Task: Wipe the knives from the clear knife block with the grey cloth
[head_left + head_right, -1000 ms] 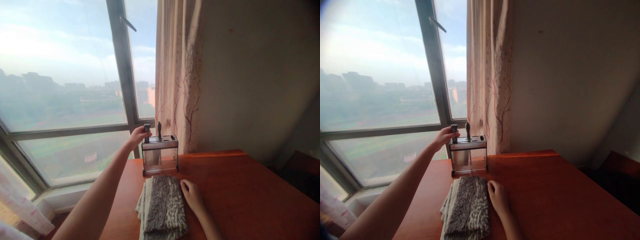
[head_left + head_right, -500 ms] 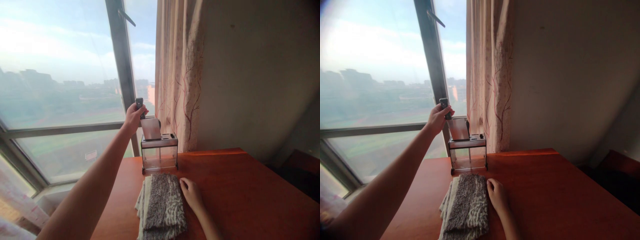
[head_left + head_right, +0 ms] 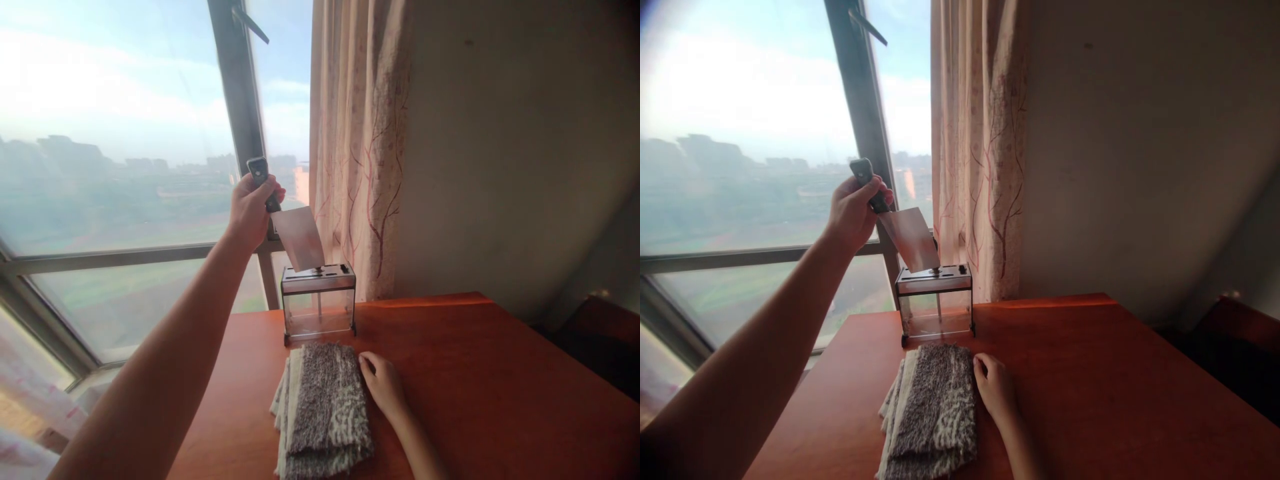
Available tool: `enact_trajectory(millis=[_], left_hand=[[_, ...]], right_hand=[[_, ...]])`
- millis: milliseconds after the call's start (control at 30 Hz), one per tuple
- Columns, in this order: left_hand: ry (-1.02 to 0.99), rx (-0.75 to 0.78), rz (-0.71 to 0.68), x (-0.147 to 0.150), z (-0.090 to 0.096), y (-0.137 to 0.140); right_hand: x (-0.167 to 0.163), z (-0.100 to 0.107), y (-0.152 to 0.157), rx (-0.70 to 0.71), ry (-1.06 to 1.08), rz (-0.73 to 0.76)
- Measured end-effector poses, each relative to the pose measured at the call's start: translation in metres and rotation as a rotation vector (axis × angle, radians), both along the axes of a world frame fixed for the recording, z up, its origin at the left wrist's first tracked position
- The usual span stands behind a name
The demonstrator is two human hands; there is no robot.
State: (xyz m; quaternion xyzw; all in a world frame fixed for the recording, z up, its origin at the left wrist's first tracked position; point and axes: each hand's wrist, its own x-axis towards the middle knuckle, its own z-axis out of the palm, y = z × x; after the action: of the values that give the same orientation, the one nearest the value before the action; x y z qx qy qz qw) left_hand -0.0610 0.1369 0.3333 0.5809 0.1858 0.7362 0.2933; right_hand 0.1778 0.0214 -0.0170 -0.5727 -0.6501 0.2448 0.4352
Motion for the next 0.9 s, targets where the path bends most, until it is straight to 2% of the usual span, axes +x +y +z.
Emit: enact_trajectory(millis=[133,433,667,900], left_hand=[[-0.025,-0.030,0.037,-0.002,-0.003,-0.022],[-0.225,-0.161,0.183,-0.027,-0.053,-0.034],[-0.396,-0.294,0.097,-0.050,-0.089,-0.056],[-0.698,-0.589,-0.078,-0.069,-0.142,-0.084]], right_hand=[[-0.001,0.000,0.000,-0.002,-0.003,0.001],[-0.002,0.001,0.000,-0.004,0.000,0.011],[-0.002,0.003,-0.001,-0.023,0.006,0.028],[-0.026,0.003,-0.016,-0.077,-0.038,-0.008]])
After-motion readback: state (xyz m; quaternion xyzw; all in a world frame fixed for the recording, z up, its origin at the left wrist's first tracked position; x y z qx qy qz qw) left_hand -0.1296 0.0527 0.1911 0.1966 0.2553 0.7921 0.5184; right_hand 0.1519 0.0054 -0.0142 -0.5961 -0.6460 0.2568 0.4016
